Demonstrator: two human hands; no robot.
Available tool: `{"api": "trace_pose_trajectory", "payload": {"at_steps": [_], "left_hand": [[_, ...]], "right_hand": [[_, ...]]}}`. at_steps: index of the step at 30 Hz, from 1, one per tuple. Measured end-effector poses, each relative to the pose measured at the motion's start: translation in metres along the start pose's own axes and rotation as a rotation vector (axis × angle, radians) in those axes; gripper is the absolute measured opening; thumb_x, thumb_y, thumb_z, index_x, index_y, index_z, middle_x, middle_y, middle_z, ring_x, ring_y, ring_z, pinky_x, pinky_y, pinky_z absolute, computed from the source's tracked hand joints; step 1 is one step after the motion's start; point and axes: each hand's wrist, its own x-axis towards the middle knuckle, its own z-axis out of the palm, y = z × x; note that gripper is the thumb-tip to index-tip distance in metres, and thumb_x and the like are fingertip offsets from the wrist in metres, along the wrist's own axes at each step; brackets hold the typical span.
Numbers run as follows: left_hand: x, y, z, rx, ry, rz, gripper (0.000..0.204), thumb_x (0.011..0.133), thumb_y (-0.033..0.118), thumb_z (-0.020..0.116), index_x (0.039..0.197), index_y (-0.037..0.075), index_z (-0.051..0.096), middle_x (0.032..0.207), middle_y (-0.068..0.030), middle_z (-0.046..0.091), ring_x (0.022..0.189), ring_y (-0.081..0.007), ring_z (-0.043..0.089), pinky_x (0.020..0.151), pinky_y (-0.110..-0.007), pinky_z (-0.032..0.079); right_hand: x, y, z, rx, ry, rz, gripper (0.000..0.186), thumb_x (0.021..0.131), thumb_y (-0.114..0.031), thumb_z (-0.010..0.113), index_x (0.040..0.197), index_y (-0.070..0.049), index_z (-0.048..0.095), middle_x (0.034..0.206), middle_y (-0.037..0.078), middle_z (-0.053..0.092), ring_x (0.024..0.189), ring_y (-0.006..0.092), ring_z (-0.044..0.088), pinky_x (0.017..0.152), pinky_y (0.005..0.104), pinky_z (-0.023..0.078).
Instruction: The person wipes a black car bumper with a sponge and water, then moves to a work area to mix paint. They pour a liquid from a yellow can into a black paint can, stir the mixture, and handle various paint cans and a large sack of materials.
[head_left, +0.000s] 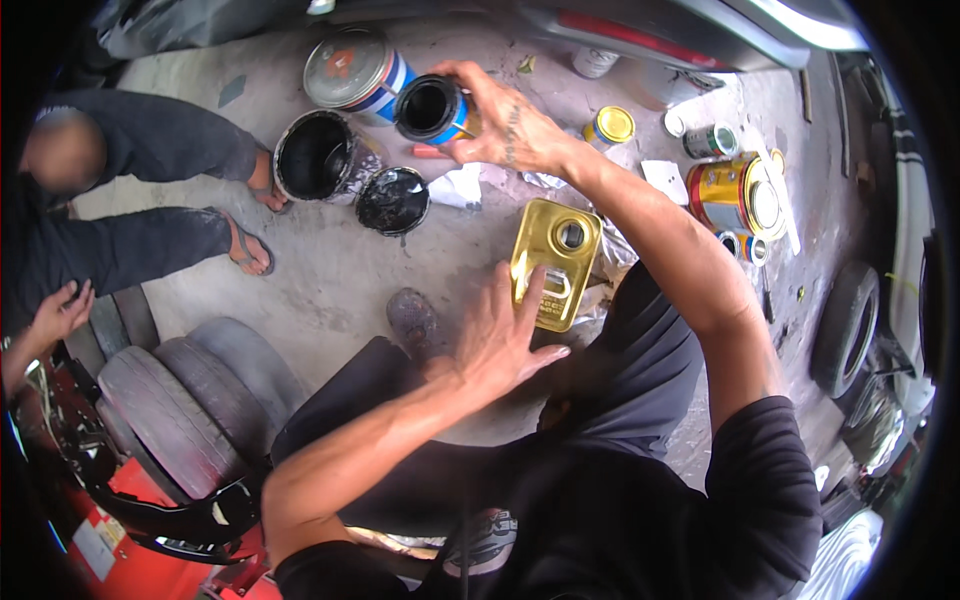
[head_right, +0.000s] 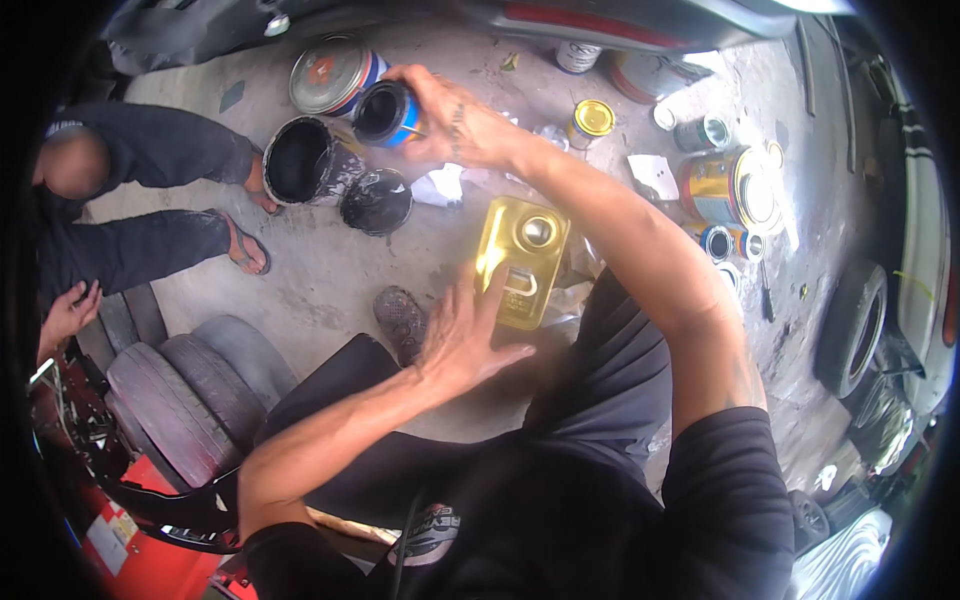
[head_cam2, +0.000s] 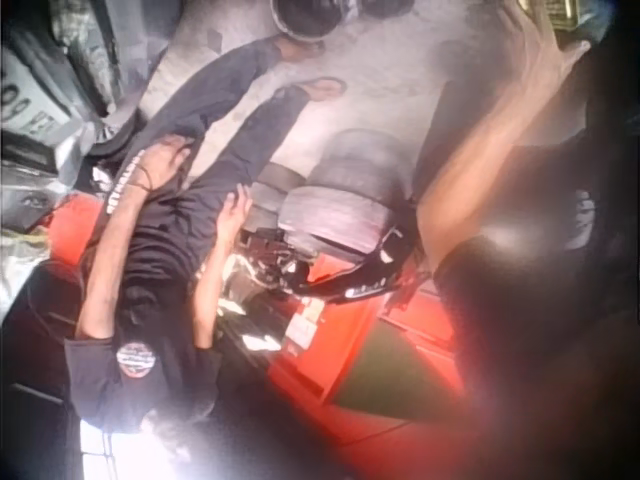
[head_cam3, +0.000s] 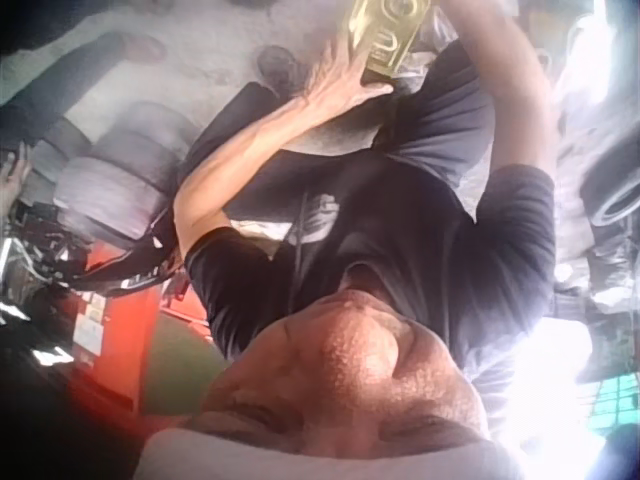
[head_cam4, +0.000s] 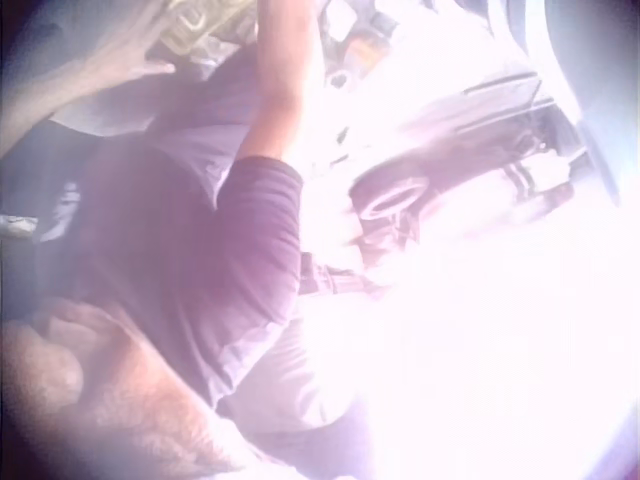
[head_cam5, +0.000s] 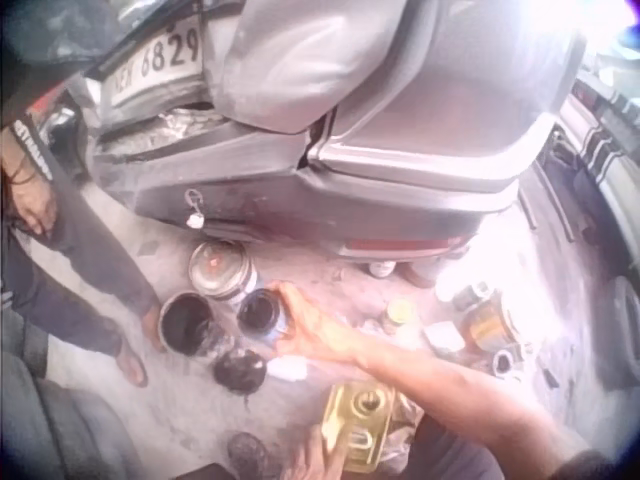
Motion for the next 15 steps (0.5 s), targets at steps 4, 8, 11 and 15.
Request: {"api": "trace_pose_trajectory", "payload": {"at_steps": [4, 8, 11, 15], "left_hand": [[0.024, 0.002, 0.023, -0.336, 0.342, -0.115, 0.099, 0.088, 0.04, 0.081, 0.159, -0.002, 0.027, 0.151, -0.0368, 0.039, 0.136, -0.0525, 0.045, 0.113, -0.054, 0.043], [0.041, -0.031, -0.007, -0.02, 0.301, 0.144, 0.075, 0.09, 0.009, 0.07, 0.158, 0.014, 0.04, 0.155, -0.0267, 0.038, 0.134, -0.0507, 0.046, 0.112, -0.058, 0.042], [0.057, -0.021, -0.053, 0.529, 0.115, 0.427, 0.087, 0.08, -0.008, 0.063, 0.155, 0.033, 0.047, 0.168, -0.0145, 0.029, 0.154, -0.043, 0.028, 0.116, -0.068, 0.035], [0.097, -0.016, -0.065, 0.867, -0.06, 0.739, 0.085, 0.084, 0.01, 0.071, 0.158, 0.039, 0.04, 0.175, -0.0079, 0.016, 0.157, -0.0361, 0.025, 0.123, -0.069, 0.024]], "right_hand": [[-0.05, 0.013, -0.028, 0.154, 0.132, 0.1, 0.085, 0.079, -0.019, 0.082, 0.151, -0.01, 0.04, 0.14, 0.018, 0.061, 0.134, 0.0311, 0.058, 0.115, 0.0456, 0.045], [-0.097, 0.029, -0.058, 0.025, 0.26, 0.103, 0.088, 0.08, -0.027, 0.086, 0.152, -0.008, 0.04, 0.141, 0.017, 0.06, 0.134, 0.0277, 0.057, 0.118, 0.0467, 0.042], [-0.13, 0.026, -0.083, -0.001, 0.308, 0.135, 0.073, 0.088, -0.024, 0.075, 0.15, -0.003, 0.042, 0.144, 0.024, 0.056, 0.139, 0.0325, 0.052, 0.117, 0.0442, 0.042], [-0.153, 0.035, -0.093, 0.051, 0.368, 0.171, 0.087, 0.081, -0.028, 0.086, 0.152, -0.007, 0.04, 0.141, 0.017, 0.061, 0.131, 0.0279, 0.059, 0.116, 0.0454, 0.044]]}}
